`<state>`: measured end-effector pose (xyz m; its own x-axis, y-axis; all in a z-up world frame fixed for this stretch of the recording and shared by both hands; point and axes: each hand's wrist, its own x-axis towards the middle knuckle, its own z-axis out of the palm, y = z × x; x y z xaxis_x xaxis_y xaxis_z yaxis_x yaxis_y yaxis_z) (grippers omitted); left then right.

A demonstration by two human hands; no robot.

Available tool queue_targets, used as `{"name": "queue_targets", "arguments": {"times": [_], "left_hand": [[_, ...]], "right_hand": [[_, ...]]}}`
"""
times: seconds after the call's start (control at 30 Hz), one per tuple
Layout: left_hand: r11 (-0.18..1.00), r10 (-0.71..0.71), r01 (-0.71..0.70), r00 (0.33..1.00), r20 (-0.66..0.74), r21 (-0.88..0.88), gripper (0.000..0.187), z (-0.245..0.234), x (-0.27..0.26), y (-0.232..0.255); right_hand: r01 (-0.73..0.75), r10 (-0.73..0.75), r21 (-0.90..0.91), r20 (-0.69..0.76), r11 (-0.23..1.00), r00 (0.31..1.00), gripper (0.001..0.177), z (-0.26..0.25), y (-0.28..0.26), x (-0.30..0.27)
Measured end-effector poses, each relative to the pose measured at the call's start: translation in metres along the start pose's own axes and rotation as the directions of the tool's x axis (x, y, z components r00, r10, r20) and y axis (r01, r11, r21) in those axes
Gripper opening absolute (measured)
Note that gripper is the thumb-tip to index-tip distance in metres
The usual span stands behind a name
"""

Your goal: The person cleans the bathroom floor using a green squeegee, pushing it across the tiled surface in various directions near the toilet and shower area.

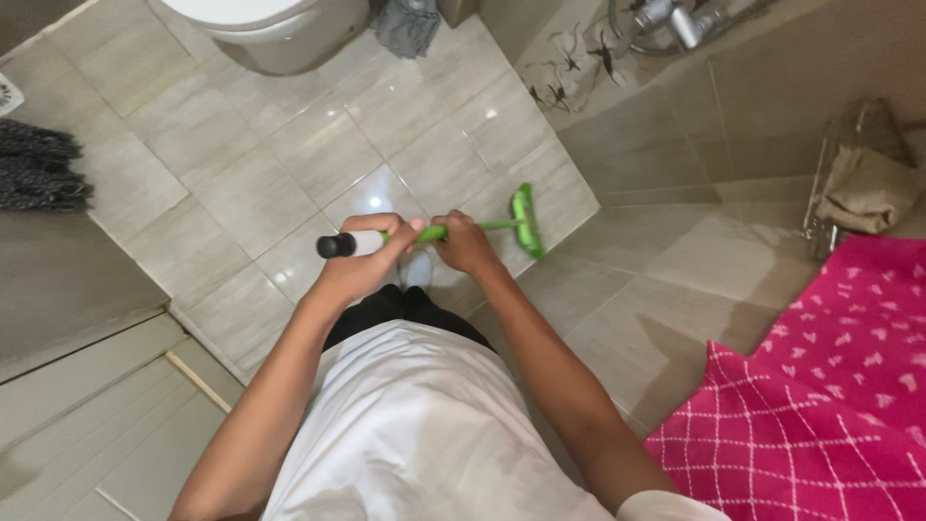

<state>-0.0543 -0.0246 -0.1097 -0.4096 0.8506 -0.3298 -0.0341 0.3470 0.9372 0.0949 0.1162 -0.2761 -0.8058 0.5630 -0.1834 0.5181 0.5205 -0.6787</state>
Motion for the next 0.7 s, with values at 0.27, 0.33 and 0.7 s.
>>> {"name": "queue_targets", "arguments": {"times": [0.27,0.33,0.7], "left_hand": [[0.832,0.555,-0.551,0.830,0.060,-0.070,0.041,-0.018,-0.028,0.077],[0.761,0.642,-0.647,0.762,0.089,0.046,0.038,-0.007,-0.025,0.084],[0.818,0.519,-0.541,0.841,0.156,0.196,0.028,0.028,-0.005,0.043]], "right_hand": [[0.455,-0.437,0.151,-0.137,0.878,0.889,0.032,0.008,-0.069,0.018],[0.580,-0.538,0.389,-0.221,0.716,0.813,0.042,0.002,-0.080,0.012],[0.132,-0.272,0.915,-0.026,0.380,0.962,0.078,-0.021,-0.128,-0.019]]}}
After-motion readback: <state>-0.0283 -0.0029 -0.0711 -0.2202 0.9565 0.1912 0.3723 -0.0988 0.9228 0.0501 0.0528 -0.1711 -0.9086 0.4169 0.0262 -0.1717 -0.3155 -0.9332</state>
